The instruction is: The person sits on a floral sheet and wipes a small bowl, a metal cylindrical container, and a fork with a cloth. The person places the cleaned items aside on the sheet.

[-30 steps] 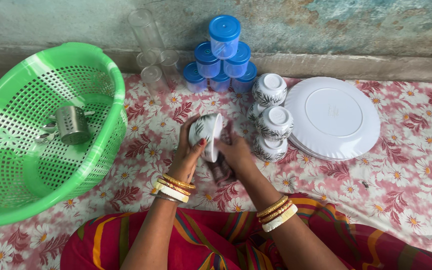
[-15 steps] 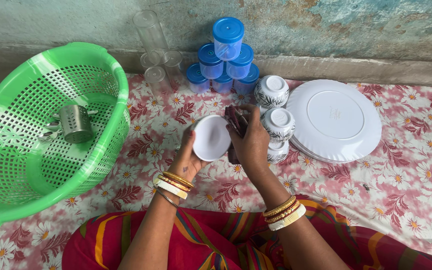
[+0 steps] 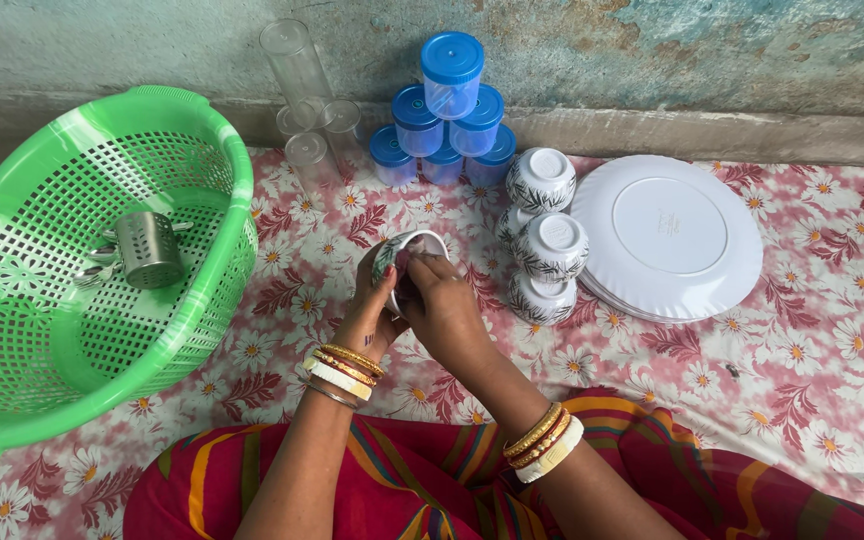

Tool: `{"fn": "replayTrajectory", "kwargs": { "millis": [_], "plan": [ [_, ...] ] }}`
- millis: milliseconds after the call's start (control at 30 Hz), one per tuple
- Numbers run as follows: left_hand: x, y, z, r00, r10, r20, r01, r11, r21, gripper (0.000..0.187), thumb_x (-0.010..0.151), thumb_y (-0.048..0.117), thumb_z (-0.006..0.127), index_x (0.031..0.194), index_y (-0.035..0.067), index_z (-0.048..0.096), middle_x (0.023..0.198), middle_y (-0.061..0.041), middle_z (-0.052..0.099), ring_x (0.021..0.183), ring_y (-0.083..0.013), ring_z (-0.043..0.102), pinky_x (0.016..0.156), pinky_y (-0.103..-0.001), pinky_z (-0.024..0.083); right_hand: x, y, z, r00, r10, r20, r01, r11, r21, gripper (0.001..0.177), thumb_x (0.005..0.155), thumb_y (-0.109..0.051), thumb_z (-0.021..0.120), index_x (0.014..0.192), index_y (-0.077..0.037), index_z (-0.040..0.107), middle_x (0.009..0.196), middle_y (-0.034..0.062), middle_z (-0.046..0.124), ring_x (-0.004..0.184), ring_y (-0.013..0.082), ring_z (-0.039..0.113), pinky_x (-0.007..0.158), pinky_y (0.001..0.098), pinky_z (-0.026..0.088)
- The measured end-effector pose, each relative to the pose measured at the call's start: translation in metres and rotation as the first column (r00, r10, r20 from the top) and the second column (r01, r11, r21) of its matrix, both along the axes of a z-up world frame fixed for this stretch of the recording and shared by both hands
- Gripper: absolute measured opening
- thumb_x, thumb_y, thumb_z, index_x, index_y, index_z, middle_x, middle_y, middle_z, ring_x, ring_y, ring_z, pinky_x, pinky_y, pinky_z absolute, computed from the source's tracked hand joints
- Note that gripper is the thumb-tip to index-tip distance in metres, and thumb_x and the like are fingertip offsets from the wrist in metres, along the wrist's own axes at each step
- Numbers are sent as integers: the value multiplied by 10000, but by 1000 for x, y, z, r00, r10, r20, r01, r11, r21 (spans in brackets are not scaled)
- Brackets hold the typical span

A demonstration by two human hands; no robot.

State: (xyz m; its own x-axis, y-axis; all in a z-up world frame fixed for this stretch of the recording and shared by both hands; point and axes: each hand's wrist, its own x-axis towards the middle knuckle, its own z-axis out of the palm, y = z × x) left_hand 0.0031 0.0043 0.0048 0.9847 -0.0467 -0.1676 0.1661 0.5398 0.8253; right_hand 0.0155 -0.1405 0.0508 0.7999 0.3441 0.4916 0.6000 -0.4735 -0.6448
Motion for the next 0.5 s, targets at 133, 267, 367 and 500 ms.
{"fn": "replayTrajectory", "kwargs": {
  "millis": [133, 267, 367, 500],
  "plan": [
    [-4, -4, 12, 999, -28, 22, 25, 989, 145, 818, 866, 507, 680, 1535, 208, 317, 1452, -96, 471, 1333, -264, 514, 952, -465, 598, 4, -4, -7, 987, -76, 145, 105, 974, -201, 346, 756, -61, 716, 1078, 33, 632, 1100, 213, 690, 1050, 387, 670, 932, 503, 524],
    [-5, -7, 11, 982, -46, 182, -39, 901, 433, 819, 873, 432, 742, 1539, 170, 344, 1425, -118, 504, 1245, -249, 544, 924, -363, 547, 18, -8, -24, 953, -145, -267, 76, 965, -252, 296, 888, -185, 716, 1095, 13, 641, 1072, 210, 719, 1005, 357, 707, 880, 422, 561],
    [-9, -3, 5, 936, -120, 332, -121, 775, 620, 772, 920, 366, 768, 1551, 148, 380, 1420, -122, 528, 1262, -244, 559, 1017, -327, 503, 32, -24, -37, 731, 54, -680, -14, 998, 63, 343, 920, -196, 676, 1189, 18, 671, 1068, 201, 765, 957, 292, 730, 827, 386, 590],
    [-5, 1, -4, 911, -179, 371, -87, 797, 597, 792, 953, 421, 774, 1587, 157, 379, 1487, -158, 525, 1345, -279, 540, 1118, -363, 461, 40, -42, -45, 307, 564, -766, 217, 743, 634, 475, 911, -128, 662, 1357, 6, 568, 1192, 111, 721, 1010, 175, 740, 887, 331, 605]
  ]
}}
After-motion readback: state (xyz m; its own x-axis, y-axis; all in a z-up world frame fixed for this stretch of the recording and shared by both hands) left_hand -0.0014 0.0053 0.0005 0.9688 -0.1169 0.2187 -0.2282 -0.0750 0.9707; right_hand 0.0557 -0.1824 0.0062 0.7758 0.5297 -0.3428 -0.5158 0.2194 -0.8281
